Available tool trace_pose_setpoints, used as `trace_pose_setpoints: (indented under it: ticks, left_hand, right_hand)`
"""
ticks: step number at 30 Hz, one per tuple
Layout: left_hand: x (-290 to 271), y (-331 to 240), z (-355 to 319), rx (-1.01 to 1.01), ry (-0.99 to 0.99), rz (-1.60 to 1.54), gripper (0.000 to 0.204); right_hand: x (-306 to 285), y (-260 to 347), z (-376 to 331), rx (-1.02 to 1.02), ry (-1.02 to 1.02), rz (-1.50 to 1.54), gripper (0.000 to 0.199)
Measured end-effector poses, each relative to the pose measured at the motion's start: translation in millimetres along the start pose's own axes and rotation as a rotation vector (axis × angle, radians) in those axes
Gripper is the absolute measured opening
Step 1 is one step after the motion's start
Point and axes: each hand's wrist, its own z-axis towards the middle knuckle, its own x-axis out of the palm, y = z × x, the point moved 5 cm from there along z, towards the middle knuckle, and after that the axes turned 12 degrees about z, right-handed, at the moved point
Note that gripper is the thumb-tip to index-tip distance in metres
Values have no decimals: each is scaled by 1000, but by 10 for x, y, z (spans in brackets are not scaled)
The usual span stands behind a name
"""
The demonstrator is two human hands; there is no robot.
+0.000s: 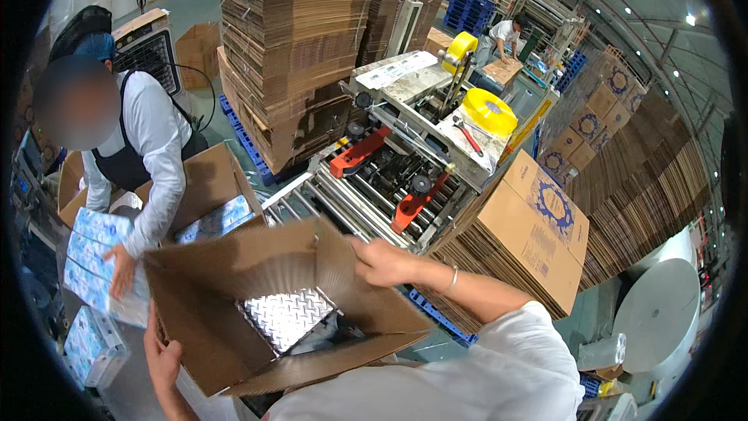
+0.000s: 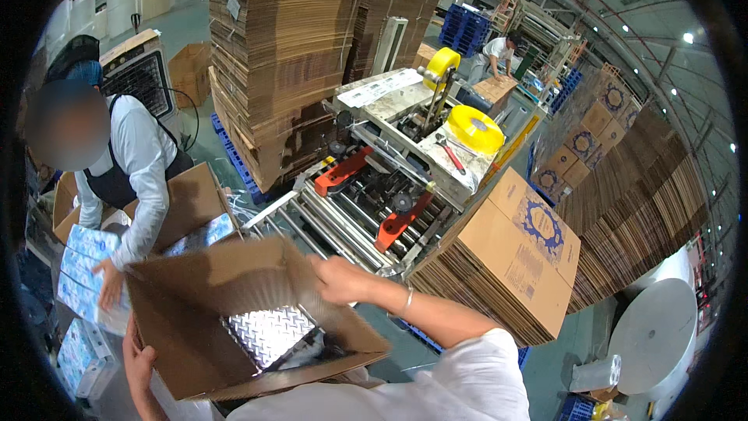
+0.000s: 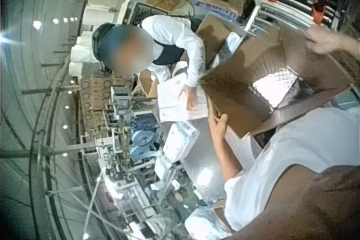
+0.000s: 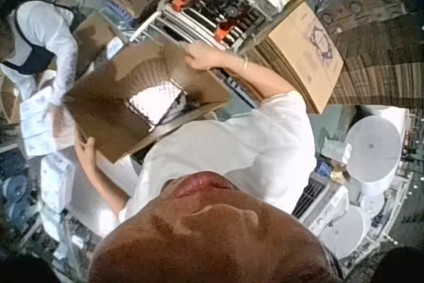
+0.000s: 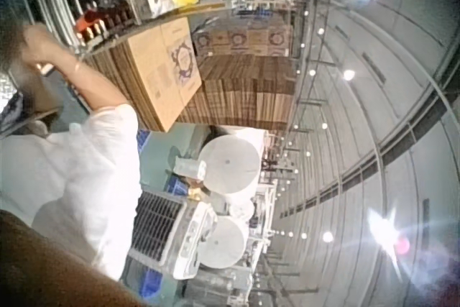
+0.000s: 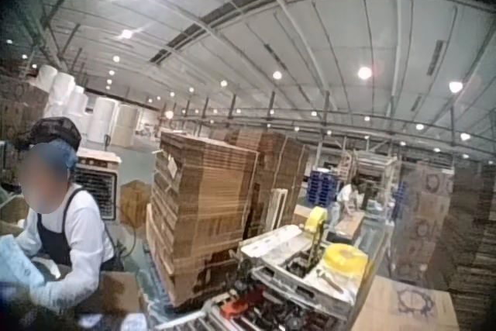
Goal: The person packs multiple wrapped paper products into cardboard boxes, folds the box flaps, and places them onto a conveyor belt for sealing.
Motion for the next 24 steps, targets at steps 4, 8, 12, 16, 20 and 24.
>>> trace_pose_setpoints:
  ticks: [4, 8, 12, 16, 20, 24]
  left_hand:
    - [907, 12, 230, -37, 487, 843, 85]
    - [1977, 192, -296, 284, 1460, 434, 74]
    - [1736, 258, 205, 386, 1103, 706, 71]
    - [1303, 760, 783, -89, 463, 1183, 105]
    - [772, 879, 365, -83, -61, 904, 117]
    - [1267, 1013, 341, -260, -217, 654, 88]
  right_hand:
    - [985, -385, 295, 138, 278, 134, 78]
    - [1256, -685, 393, 221, 575, -206, 48]
    - [548, 145, 995, -461, 255, 366, 28]
    - [147, 535, 1333, -470, -399, -197, 28]
    - [935, -46, 582, -409, -296, -269, 35]
    - [986, -603, 209, -413, -106, 77, 29]
